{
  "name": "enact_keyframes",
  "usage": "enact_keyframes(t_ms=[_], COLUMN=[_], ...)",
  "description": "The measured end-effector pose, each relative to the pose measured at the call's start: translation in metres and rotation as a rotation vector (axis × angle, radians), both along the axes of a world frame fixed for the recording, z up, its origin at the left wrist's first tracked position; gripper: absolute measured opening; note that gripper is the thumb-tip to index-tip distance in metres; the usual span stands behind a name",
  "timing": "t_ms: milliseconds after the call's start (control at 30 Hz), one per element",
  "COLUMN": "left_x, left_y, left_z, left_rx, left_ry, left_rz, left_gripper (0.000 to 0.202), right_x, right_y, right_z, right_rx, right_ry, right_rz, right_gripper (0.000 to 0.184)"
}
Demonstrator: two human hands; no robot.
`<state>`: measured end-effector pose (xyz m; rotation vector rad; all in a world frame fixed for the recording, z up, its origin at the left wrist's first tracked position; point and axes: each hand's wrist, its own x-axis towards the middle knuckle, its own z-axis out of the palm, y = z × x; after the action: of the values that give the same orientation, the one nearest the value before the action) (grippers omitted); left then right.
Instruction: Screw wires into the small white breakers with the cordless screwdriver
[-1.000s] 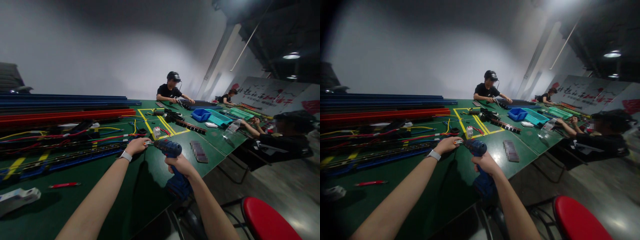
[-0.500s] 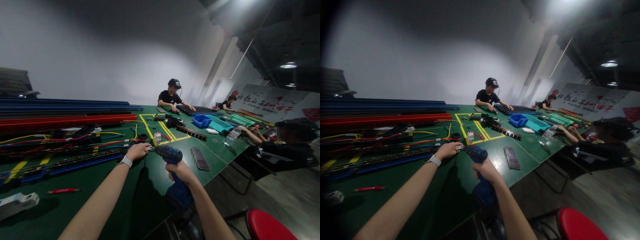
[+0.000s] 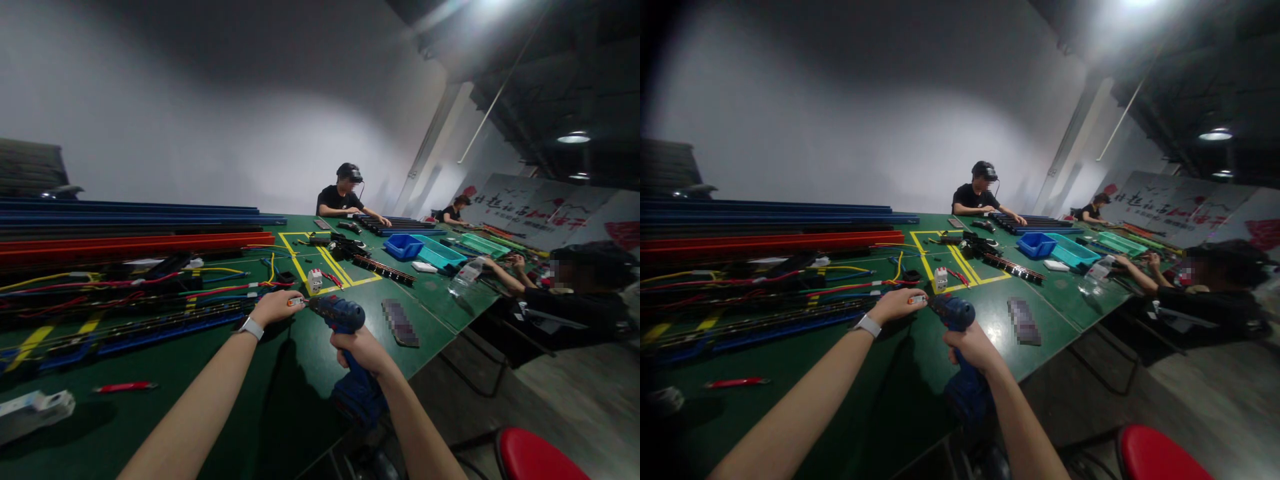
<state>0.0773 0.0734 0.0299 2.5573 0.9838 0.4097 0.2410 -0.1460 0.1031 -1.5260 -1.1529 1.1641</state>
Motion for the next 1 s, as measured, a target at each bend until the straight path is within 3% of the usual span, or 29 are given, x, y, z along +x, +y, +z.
enact_keyframes(t_ms=[800,1000], left_x=[-0.003,-0.002], left_y=[-0.004,-0.002], left_z=[0.011,0.008], left_rx=[-0.131,-0.102], left_ry=[-0.063,-0.06], left_rz=[-0.036,-0.047], left_gripper=[0.053,0.052], right_x=[-0.001,-0.002], right_y=[-0.002,-0.003], right_z=[0.005,0.004], right_rx=[-0.01,0.007], right_ry=[0.031,0.035], right_rz=[-0.016,-0.01], right_gripper=[0.023,0.024])
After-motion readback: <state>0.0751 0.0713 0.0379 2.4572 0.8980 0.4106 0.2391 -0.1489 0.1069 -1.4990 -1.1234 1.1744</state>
